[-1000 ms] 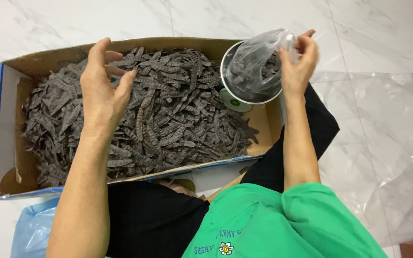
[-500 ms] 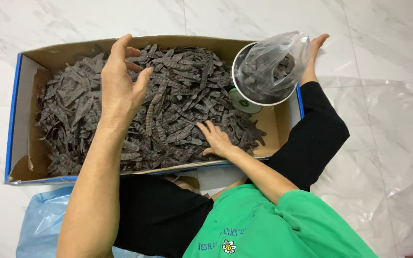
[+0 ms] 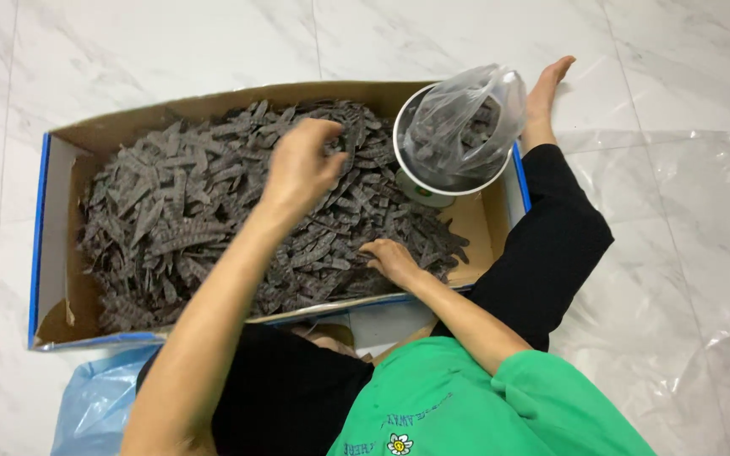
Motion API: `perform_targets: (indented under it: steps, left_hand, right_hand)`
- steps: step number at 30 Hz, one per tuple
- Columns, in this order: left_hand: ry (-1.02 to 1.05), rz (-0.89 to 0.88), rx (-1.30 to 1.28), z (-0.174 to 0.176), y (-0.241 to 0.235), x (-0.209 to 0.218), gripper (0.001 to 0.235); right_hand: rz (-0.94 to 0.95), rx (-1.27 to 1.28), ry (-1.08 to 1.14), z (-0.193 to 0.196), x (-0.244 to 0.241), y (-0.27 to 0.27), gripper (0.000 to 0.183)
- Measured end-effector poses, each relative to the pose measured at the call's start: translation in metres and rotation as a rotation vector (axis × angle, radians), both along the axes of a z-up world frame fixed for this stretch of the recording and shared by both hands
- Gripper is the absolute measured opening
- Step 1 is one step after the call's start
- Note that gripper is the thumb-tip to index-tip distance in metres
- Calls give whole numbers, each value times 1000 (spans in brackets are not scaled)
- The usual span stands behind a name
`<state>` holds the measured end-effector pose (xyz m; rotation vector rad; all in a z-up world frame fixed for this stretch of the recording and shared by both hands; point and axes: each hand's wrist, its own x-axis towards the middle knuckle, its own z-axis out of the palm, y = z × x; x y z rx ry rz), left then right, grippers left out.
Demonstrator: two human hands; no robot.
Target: The person packs dried seed pods from a cardboard box into a plastic bag by hand, places the bag on a scale, ties it closed, and sets it aside before filling another bag.
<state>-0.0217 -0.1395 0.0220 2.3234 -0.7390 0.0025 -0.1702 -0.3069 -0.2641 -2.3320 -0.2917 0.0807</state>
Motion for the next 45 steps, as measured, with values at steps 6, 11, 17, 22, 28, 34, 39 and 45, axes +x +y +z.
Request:
perform_targets:
  steps: [6, 11, 17, 22, 28, 34, 39, 45]
  left_hand:
    - [-70, -182, -141, -40, -128, 14, 48]
    - [-167, -55, -225, -57, -209, 6, 73]
    - [-169, 67, -267, -80, -240, 43, 23]
    - [224, 133, -441, -87, -193, 77, 23]
    - [709, 35, -877, -94, -160, 67, 18]
    - [848, 30, -1050, -111, -163, 70, 14]
    - [983, 169, -1082, -125, -160, 77, 14]
    - [985, 288, -1084, -119, -170, 75, 15]
  right_hand:
    - [-26, 93, -29, 29, -10, -18, 30]
    - [-101, 166, -16, 92, -28, -46, 30]
    - [-323, 501, -112, 163, -39, -105, 31]
    - [-551, 778, -84, 218, -36, -154, 34]
    - [-533, 946, -577, 250, 57, -160, 33]
    - [-580, 762, -647, 214, 134, -144, 31]
    - [-650, 354, -622, 195, 100, -156, 25]
    - [-503, 73, -694, 204, 68, -161, 32]
